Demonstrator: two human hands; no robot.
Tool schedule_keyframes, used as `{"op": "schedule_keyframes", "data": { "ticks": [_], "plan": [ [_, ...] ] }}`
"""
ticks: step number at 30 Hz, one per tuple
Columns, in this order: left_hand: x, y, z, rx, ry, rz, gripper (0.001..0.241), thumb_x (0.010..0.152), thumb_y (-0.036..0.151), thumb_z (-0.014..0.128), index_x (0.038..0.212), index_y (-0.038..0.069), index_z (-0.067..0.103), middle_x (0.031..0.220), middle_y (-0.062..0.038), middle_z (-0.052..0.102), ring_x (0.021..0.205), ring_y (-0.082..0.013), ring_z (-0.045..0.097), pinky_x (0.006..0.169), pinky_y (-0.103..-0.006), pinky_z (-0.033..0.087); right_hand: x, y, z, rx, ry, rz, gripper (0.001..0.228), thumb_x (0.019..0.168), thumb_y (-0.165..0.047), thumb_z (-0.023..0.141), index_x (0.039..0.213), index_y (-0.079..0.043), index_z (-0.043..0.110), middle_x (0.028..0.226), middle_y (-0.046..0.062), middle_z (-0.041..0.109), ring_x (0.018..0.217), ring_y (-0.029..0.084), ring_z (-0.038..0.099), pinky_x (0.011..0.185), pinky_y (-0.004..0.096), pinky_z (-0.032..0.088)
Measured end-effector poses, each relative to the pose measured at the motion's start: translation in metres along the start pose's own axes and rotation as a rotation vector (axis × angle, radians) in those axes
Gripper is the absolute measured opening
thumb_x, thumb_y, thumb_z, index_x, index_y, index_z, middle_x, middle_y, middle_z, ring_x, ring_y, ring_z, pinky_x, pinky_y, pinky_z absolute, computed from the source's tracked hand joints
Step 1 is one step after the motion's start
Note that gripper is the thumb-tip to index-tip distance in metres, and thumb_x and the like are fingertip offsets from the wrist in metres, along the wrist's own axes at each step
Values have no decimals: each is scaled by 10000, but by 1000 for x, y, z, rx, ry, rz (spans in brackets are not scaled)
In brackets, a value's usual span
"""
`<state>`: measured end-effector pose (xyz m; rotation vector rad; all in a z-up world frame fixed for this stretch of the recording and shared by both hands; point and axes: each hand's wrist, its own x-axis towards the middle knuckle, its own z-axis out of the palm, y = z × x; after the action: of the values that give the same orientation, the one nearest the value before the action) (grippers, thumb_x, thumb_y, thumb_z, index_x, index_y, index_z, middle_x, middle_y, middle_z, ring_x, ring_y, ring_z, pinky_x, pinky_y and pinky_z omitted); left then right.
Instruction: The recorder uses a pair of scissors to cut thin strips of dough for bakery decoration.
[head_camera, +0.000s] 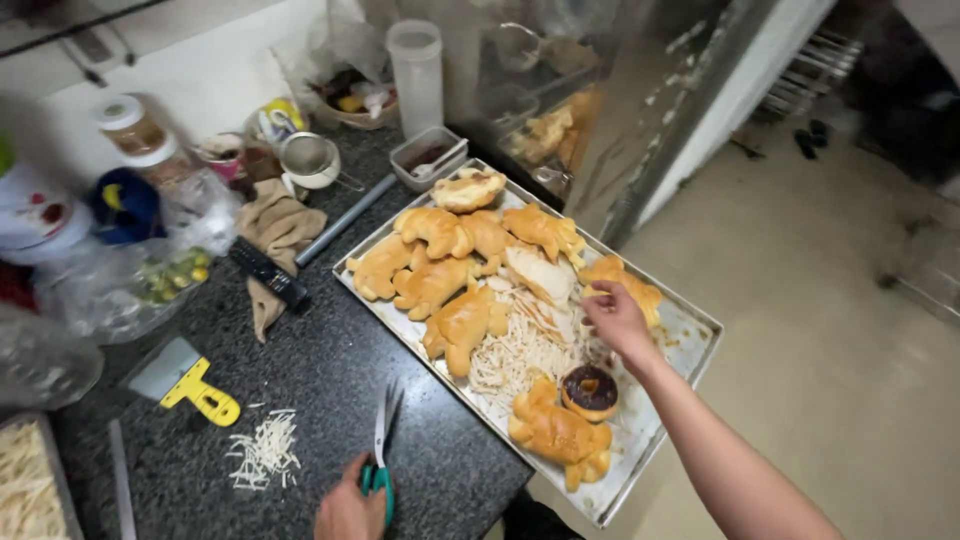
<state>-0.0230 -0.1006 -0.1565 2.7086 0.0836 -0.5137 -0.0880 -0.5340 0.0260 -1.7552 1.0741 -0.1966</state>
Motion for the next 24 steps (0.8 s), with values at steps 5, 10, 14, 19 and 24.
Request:
{"op": "schedule_keyframes", "data": {
  "ticks": [5,10,14,19,24],
  "plan": [
    [-9,4,18,145,113,-46,615,744,534,660,1351,516,563,968,-75,784,905,-393,729,755,-498,580,69,5,27,-339,-21,-260,705,854,-280,743,1481,-107,471,1336,116,600,1049,259,672,911,383,550],
    [-7,16,-5,186,-80,-233,685,766,525,676,1420,578,478,1049,-23,790,982,-347,730,836,-462,584,95,-6,48,-628,-86,-419,796,766,-342,786,1459,-96,484,1348,132,609,1204,338,591,1031,447,479],
    [-41,43,-33,52,-51,-241,628,811,427,659,1418,481,507,1053,-87,781,973,-384,724,832,-479,574,38,-49,32,-652,-149,-180,779,879,-235,767,1545,-127,377,1469,178,439,1290,352,534,1109,528,503],
    [-41,55,-38,0,82,-210,561,808,489,689,1355,439,581,1038,-96,781,961,-404,719,817,-500,569,56,-21,13,-642,-114,-274,775,871,-261,755,1544,-133,392,1443,189,446,1226,349,566,1070,553,506],
    [-36,58,-42,-34,35,-237,541,792,492,728,1314,436,600,1075,-60,788,1005,-358,729,853,-456,574,77,-1,-5,20,-169,-73,761,842,-155,770,1504,-10,422,1398,184,585,1162,274,652,991,381,545]
  ]
}}
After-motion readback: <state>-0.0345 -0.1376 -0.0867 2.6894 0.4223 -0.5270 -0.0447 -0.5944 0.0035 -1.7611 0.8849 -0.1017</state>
